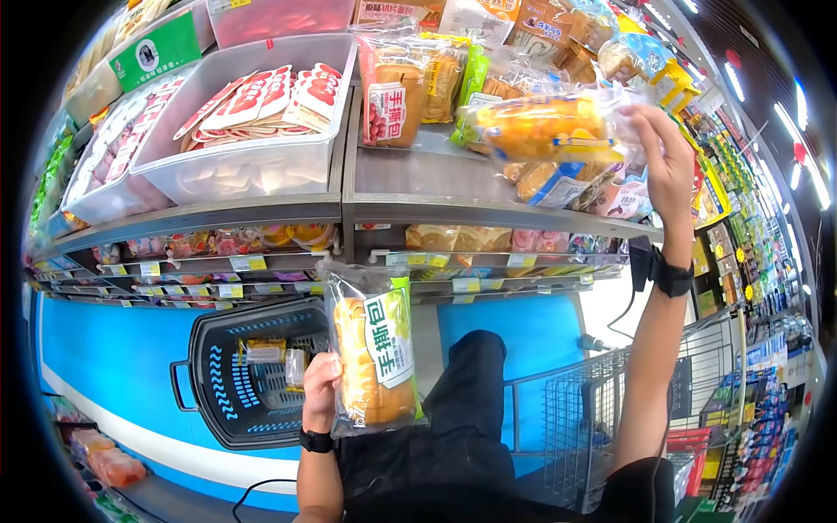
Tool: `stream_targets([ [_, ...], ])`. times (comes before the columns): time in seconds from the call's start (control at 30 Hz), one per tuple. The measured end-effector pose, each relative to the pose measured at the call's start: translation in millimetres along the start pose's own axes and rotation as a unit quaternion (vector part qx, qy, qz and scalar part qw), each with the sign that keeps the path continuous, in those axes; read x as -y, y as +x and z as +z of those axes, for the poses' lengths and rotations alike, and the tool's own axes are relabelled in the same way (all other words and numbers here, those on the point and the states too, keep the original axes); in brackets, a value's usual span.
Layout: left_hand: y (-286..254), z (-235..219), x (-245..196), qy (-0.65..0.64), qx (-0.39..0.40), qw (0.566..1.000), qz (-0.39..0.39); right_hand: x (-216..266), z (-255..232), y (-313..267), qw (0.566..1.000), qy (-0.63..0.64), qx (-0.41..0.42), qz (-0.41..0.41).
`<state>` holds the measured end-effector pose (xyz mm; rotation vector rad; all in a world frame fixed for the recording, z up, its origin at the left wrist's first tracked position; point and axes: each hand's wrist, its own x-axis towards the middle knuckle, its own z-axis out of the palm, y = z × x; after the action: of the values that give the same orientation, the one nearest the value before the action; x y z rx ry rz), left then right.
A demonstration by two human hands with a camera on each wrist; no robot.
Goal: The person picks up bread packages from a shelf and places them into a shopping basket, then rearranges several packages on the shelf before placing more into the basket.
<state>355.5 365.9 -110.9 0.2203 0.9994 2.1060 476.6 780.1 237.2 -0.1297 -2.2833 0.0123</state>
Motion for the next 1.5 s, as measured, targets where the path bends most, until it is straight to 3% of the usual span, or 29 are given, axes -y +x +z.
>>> stream_targets([
  [0.07,-3,12,-9,-0.018,0.020,1.000,0.010,3,10,16,0.999,-0.027,0.018,-0.034],
  [0.17,1,4,-8,-0.014,0.062,0.998,-0.001,0,26,33,0.967,-0.161,0.102,-0.171],
  [0.2,-1,8,-9,-0.012,0.063,0.998,-0.002,-4,31,37,0.967,-0.162,0.102,-0.169],
  [0.27,-6,18,-12,0.013,-0.027,1.000,-0.002,-10,42,44,0.955,-0.170,0.145,-0.194],
  [0.5,-7,21,-17,-0.008,0.046,0.999,-0.003,-3,68,56,0.945,-0.200,0.172,-0.194],
  [0.6,-8,24,-18,-0.014,0.011,1.000,-0.021,0,81,55,0.932,-0.213,0.217,-0.195],
  [0.77,-6,34,-20,-0.026,0.029,0.999,0.005,5,88,60,0.934,-0.217,0.202,-0.198],
  [0.8,-5,45,-24,-0.027,0.028,0.999,0.007,5,86,61,0.940,-0.206,0.166,-0.217],
  [0.87,-5,61,-29,-0.041,-0.053,0.998,-0.003,7,79,61,0.943,-0.192,0.132,-0.237],
  [0.9,0,42,-21,-0.048,0.010,0.999,0.011,10,72,61,0.965,-0.151,0.110,-0.183],
  [0.97,5,69,-53,0.008,0.106,0.994,0.016,18,56,62,0.991,-0.065,0.087,-0.084],
  [1.0,11,80,-66,0.057,0.146,0.987,0.017,19,51,59,0.991,-0.063,0.086,-0.085],
  [1.07,29,93,-79,0.137,0.232,0.957,0.106,18,39,56,0.998,0.033,0.013,-0.048],
  [1.1,40,93,-85,0.184,0.260,0.938,0.134,16,34,55,0.997,0.039,-0.018,-0.067],
  [1.27,64,159,-124,0.227,0.178,0.940,0.183,32,-2,38,0.997,0.018,-0.073,0.011],
  [1.33,77,176,-142,0.296,0.173,0.920,0.191,45,-14,30,0.997,0.028,-0.012,0.067],
  [1.37,86,188,-147,0.338,0.172,0.899,0.220,42,-12,27,0.998,0.042,-0.047,0.008],
  [1.5,144,228,-150,0.426,0.187,0.824,0.323,64,-19,9,0.998,0.030,-0.041,-0.026],
])
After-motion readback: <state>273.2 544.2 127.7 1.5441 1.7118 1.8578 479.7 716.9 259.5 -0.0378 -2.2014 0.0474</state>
